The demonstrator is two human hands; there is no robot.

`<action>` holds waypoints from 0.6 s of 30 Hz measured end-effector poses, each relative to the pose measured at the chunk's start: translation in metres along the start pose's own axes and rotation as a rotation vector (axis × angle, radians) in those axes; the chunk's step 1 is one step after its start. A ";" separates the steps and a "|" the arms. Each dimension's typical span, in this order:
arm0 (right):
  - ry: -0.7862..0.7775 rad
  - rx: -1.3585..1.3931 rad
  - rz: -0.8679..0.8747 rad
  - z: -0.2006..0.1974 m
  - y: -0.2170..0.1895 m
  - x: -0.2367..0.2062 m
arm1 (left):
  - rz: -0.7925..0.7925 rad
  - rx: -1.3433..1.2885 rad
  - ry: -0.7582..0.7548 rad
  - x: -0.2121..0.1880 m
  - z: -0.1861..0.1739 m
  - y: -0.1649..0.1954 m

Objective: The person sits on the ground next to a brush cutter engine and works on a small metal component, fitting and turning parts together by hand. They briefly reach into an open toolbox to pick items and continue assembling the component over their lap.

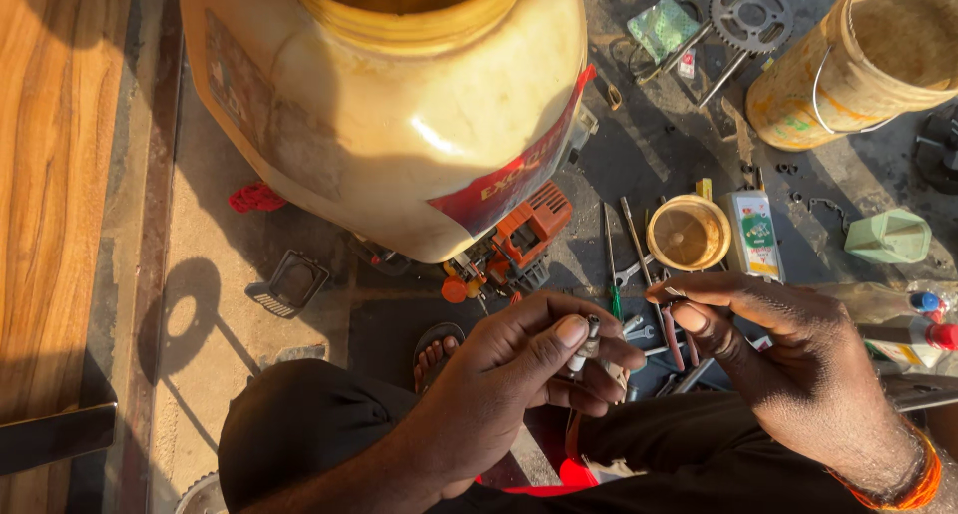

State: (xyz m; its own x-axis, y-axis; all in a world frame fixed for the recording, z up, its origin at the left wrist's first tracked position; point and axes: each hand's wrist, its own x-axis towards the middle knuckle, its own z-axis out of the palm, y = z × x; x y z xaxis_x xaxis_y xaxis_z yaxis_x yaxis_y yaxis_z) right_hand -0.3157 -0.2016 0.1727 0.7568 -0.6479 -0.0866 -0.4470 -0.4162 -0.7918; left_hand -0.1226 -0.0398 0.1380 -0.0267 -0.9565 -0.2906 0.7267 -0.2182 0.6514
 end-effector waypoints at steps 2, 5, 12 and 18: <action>-0.022 -0.011 -0.014 0.001 -0.005 -0.001 | -0.024 -0.025 0.024 0.000 -0.002 -0.005; -0.075 -0.069 -0.066 0.004 -0.010 -0.001 | -0.064 -0.057 0.038 0.001 -0.004 -0.007; -0.109 -0.036 -0.070 0.000 -0.005 -0.002 | 0.150 0.196 -0.059 -0.002 0.005 -0.006; -0.094 -0.030 -0.092 -0.002 -0.001 -0.004 | 0.161 0.362 -0.042 -0.007 0.007 -0.003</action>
State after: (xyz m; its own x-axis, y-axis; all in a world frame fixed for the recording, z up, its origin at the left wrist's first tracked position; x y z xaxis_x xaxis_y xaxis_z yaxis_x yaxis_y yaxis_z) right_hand -0.3194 -0.1998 0.1754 0.8359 -0.5440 -0.0724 -0.3868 -0.4904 -0.7810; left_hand -0.1294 -0.0338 0.1429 0.0345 -0.9895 -0.1405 0.4350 -0.1117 0.8935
